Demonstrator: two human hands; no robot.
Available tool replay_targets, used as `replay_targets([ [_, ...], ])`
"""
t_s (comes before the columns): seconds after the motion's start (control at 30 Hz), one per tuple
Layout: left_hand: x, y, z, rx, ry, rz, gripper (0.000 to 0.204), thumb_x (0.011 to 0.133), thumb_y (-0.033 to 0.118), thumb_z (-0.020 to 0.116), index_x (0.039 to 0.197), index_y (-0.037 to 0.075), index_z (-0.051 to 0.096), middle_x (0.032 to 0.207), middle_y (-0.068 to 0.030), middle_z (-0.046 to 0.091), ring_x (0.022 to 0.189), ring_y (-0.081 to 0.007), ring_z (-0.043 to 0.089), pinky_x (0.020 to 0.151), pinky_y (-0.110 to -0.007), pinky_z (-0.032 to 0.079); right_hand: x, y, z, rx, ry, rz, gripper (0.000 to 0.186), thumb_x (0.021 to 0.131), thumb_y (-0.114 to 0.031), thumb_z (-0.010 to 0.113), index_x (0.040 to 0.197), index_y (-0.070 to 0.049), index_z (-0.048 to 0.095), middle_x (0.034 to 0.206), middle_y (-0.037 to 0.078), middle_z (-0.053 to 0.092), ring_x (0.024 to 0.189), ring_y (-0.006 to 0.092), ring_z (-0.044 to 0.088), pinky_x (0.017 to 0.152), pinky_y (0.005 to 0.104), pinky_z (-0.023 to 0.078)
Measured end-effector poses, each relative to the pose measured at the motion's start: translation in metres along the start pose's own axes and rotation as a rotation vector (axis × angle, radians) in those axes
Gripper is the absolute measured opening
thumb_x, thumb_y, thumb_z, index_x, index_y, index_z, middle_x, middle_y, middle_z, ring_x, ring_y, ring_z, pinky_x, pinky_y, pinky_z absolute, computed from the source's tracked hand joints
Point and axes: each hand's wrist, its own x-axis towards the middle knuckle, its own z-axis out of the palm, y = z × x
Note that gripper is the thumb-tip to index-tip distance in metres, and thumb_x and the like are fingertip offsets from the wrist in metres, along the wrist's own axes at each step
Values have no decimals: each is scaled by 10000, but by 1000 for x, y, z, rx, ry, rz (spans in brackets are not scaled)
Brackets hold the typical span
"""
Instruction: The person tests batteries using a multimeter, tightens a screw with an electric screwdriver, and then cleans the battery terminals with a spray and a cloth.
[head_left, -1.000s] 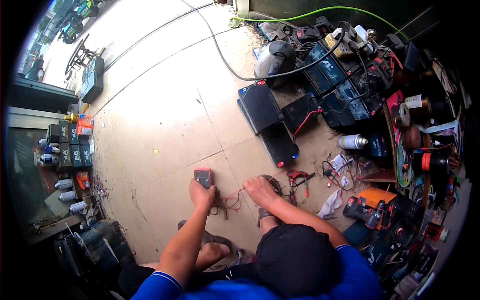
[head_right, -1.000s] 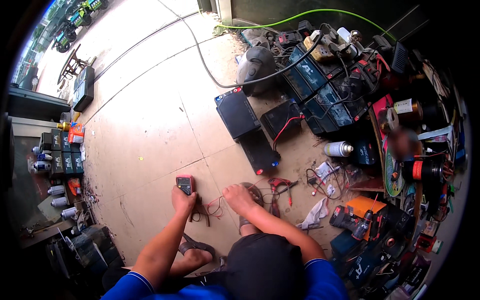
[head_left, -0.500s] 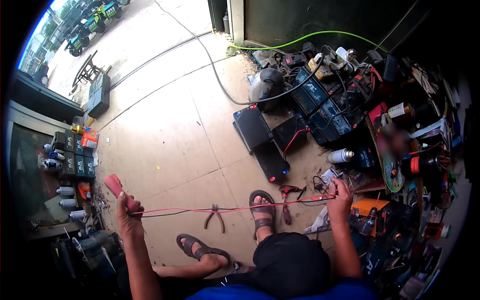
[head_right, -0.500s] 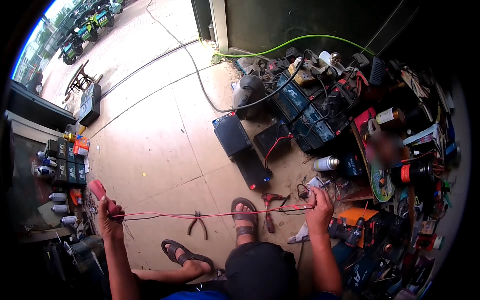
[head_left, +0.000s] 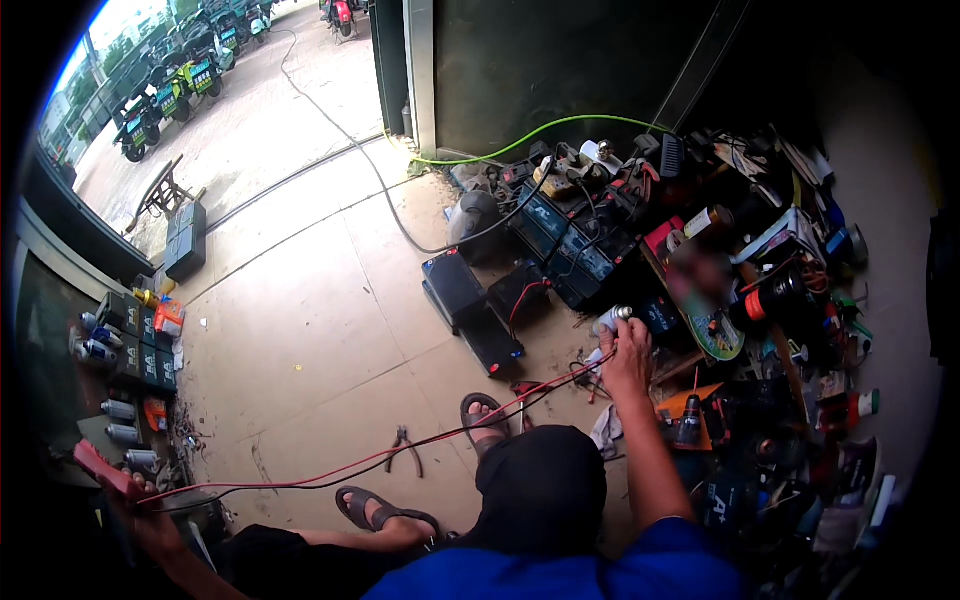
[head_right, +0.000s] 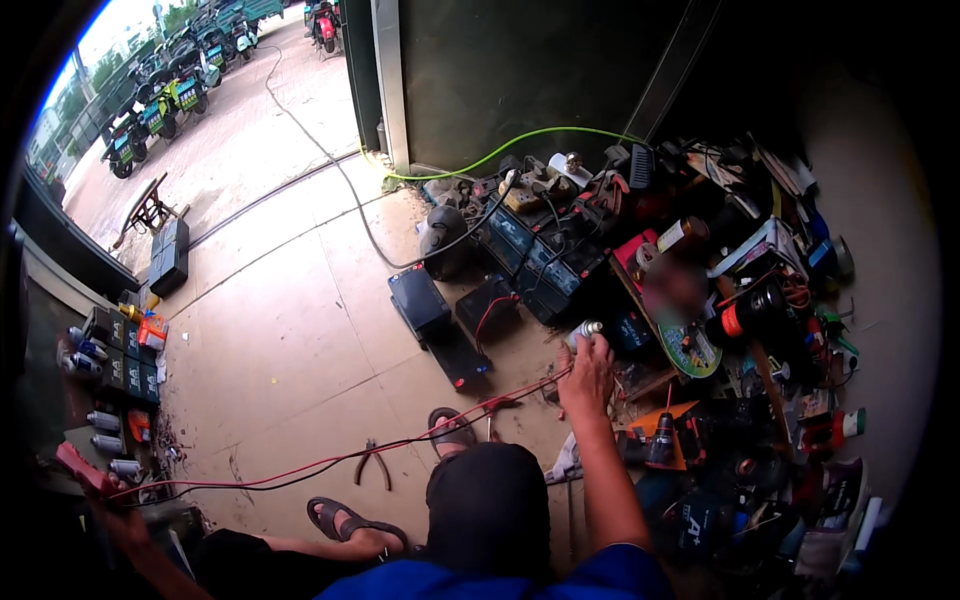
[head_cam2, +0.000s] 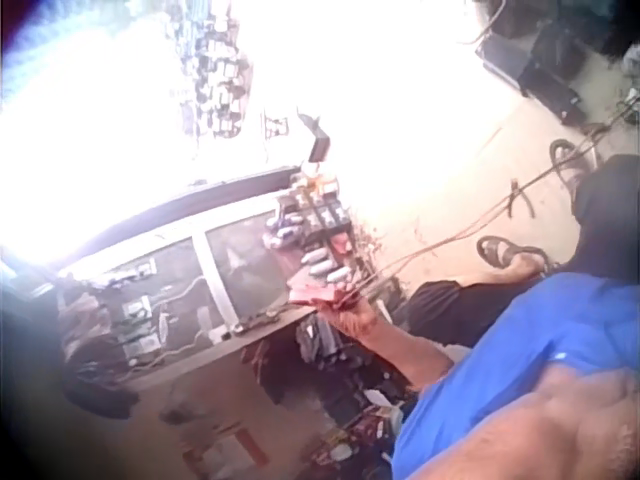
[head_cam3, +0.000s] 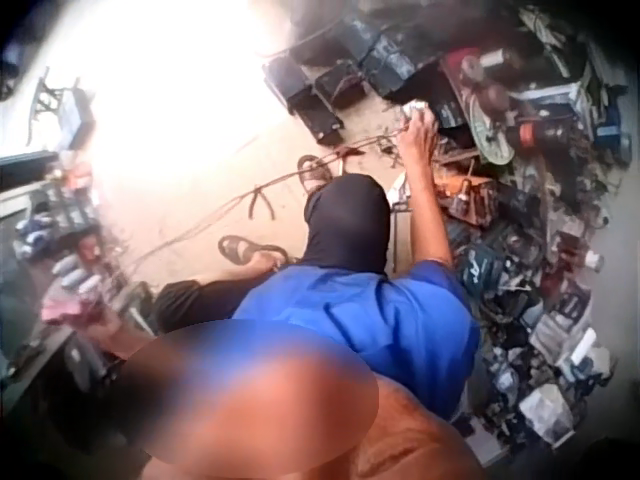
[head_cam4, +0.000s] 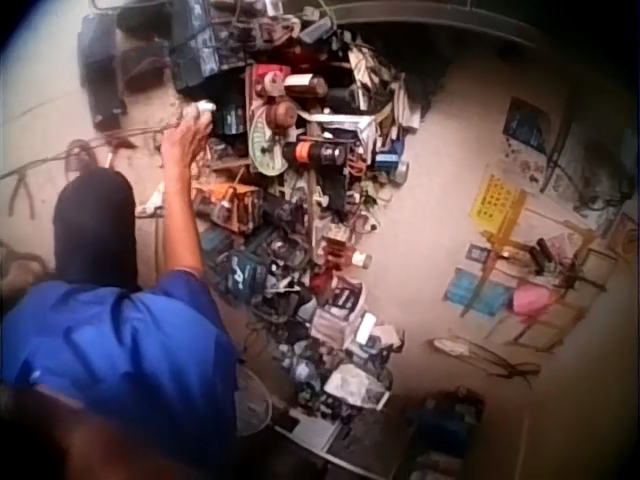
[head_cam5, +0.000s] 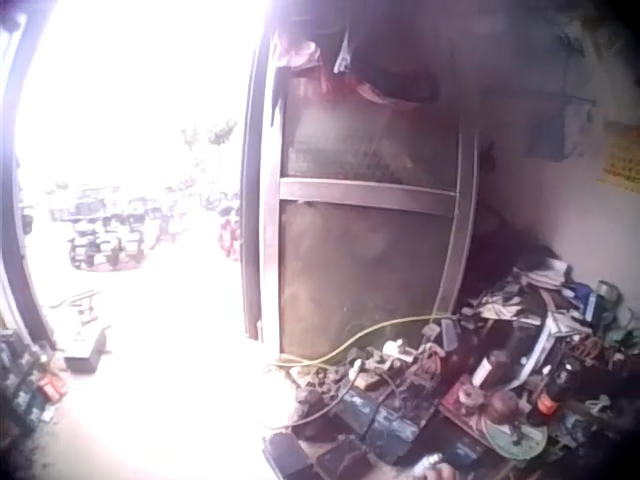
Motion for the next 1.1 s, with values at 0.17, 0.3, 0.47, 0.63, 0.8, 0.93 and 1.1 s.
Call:
replay_targets([
  [0.17,-73,-39,38,104,31,-38,475,1076,350,586,1422,35,508,1205,-120,600,945,-211,635,770,-310,551,29,-22,28,312,79,-42,420,1027,-404,660,1182,-15,691,1016,153,681,888,312,669,811,388,554],
  [0.3,-112,-81,99,-48,-162,-327,552,1064,360,607,1471,25,444,1172,-109,588,875,-201,626,703,-310,529,51,-20,79,1035,-185,292,356,1000,-241,730,1219,33,670,1027,95,724,850,133,706,740,260,594],
  [0.47,-141,-122,144,-78,-297,-520,648,1022,395,659,1499,28,419,1121,-86,565,845,-181,612,659,-304,519,79,-39,93,1396,-256,349,371,979,-75,710,1288,101,605,1093,124,720,966,165,719,845,267,608],
  [0.63,-142,-159,162,26,-264,-591,691,969,428,726,1465,36,447,1069,-54,578,814,-161,623,644,-299,512,114,-77,76,1515,-275,331,359,1013,-115,675,1302,87,604,1165,144,703,1035,176,709,945,266,588],
  [0.8,-132,-202,165,37,-381,-686,638,979,416,712,1455,67,470,1103,-50,590,861,-158,623,684,-296,511,146,-85,99,1452,-87,368,371,1059,-183,633,1337,62,603,1188,130,693,1006,179,709,850,274,616],
  [0.93,-132,-237,173,54,-345,-738,660,953,414,742,1437,58,469,1094,-60,595,854,-156,627,685,-301,514,137,-80,134,1354,-143,377,416,1066,-273,629,1377,3,612,1211,130,704,979,172,717,730,260,617],
  [1.1,-134,-267,188,165,-284,-808,842,825,430,868,1401,-11,442,1015,-91,595,730,-197,659,576,-320,540,89,-39,200,1143,-212,413,379,1068,-320,621,1323,-44,661,1091,66,764,856,98,713,619,201,517],
])
